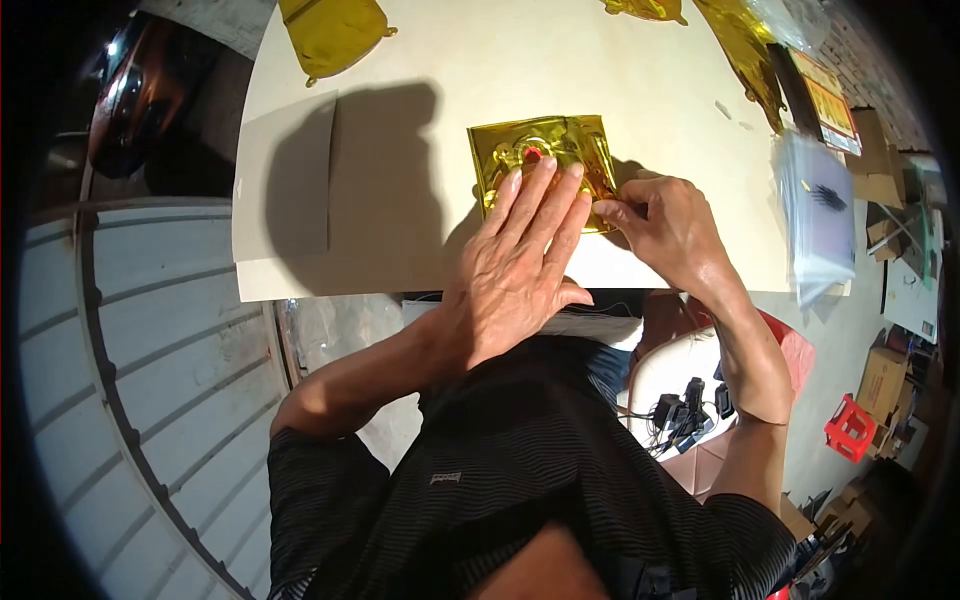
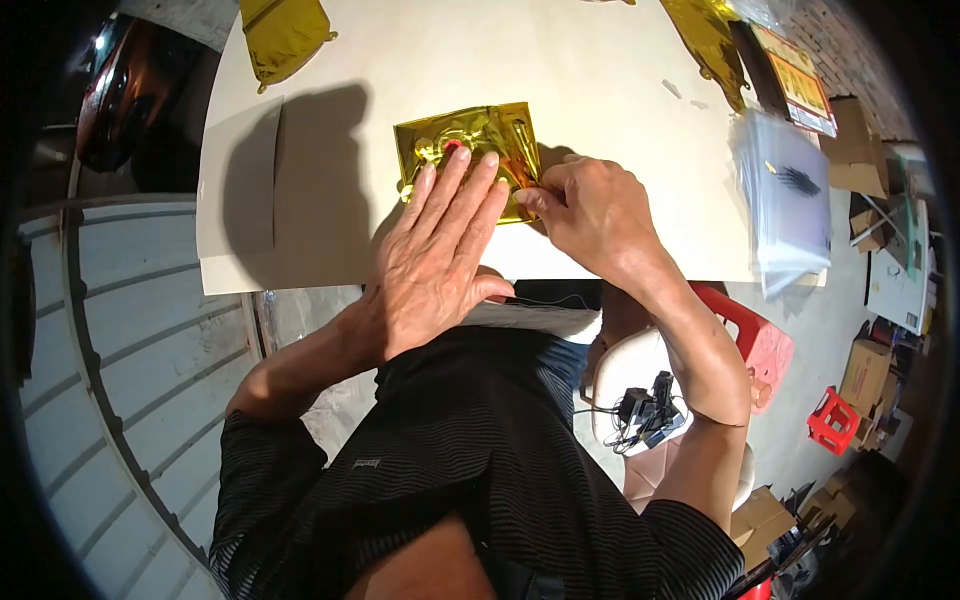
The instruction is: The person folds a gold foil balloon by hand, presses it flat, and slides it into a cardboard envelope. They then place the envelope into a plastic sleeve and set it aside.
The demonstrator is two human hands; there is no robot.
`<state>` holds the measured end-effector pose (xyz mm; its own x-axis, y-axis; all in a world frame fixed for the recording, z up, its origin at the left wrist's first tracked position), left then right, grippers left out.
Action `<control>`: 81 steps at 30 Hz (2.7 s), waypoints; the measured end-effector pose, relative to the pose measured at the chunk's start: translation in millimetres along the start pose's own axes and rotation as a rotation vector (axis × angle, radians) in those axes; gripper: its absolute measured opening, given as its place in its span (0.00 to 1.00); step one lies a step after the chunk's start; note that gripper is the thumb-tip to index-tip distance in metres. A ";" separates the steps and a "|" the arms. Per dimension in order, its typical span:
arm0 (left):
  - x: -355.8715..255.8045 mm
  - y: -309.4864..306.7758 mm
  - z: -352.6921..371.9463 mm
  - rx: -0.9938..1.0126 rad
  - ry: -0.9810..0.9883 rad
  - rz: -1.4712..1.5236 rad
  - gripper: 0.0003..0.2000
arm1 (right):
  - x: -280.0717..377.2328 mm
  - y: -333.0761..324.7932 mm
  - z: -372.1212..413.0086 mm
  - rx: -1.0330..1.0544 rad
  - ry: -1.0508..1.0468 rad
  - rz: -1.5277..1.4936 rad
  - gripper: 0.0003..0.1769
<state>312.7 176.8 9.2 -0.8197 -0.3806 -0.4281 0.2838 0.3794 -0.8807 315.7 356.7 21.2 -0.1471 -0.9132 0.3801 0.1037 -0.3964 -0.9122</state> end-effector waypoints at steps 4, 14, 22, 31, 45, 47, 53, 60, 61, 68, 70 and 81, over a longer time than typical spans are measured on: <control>9.5 -0.5 -12.8 -0.001 -0.010 -0.003 0.50 | -1.3 0.5 -1.0 0.014 -0.008 -0.004 0.17; 21.3 5.5 -13.8 0.078 -0.046 0.035 0.52 | 0.4 -4.9 -4.2 0.028 0.036 -0.012 0.21; 20.6 3.7 -14.6 0.092 -0.053 0.048 0.50 | -5.3 1.1 -9.9 -0.093 0.025 -0.067 0.17; 21.1 7.9 -14.6 0.099 -0.036 -0.042 0.44 | -12.3 -2.1 -11.9 -0.008 0.164 -0.323 0.15; 21.6 8.4 -14.8 0.162 -0.046 -0.096 0.44 | 25.0 24.5 55.5 -0.280 -0.507 0.182 0.49; 21.8 7.9 -14.3 0.122 -0.035 -0.067 0.44 | 24.1 34.7 55.9 -0.224 -0.520 0.186 0.53; 25.1 -16.5 -14.4 0.001 0.020 0.143 0.40 | 20.1 37.4 55.8 -0.197 -0.555 0.231 0.57; 79.4 -37.6 -35.3 0.058 0.224 0.258 0.20 | 20.5 39.3 55.5 -0.181 -0.542 0.279 0.57; 82.6 -36.8 -35.9 0.077 0.254 0.296 0.17 | 19.6 39.7 55.3 -0.182 -0.541 0.282 0.56; 95.2 -33.2 -37.1 0.120 0.293 0.347 0.15 | 21.0 39.4 55.6 -0.168 -0.525 0.288 0.57; 95.3 -33.6 -34.7 0.114 0.269 0.340 0.15 | 25.7 38.1 56.0 -0.165 -0.525 0.312 0.57; 96.3 -28.8 -38.2 0.097 0.278 0.236 0.16 | 43.5 53.0 50.1 -0.080 -0.588 0.374 0.59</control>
<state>206.6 161.4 1.1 -0.8262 -0.0435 -0.5618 0.5158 0.3429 -0.7851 364.1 291.2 -3.0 0.4430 -0.8957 0.0374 -0.0322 -0.0576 -0.9978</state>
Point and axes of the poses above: each hand's wrist, its own z-axis away from the middle knuckle, its own y-axis out of the palm, x = y × z, the point moved 5 cm from there along -z, towards the middle knuckle, and after that the axes turned 10 degrees about z, right-handed, at the moved point
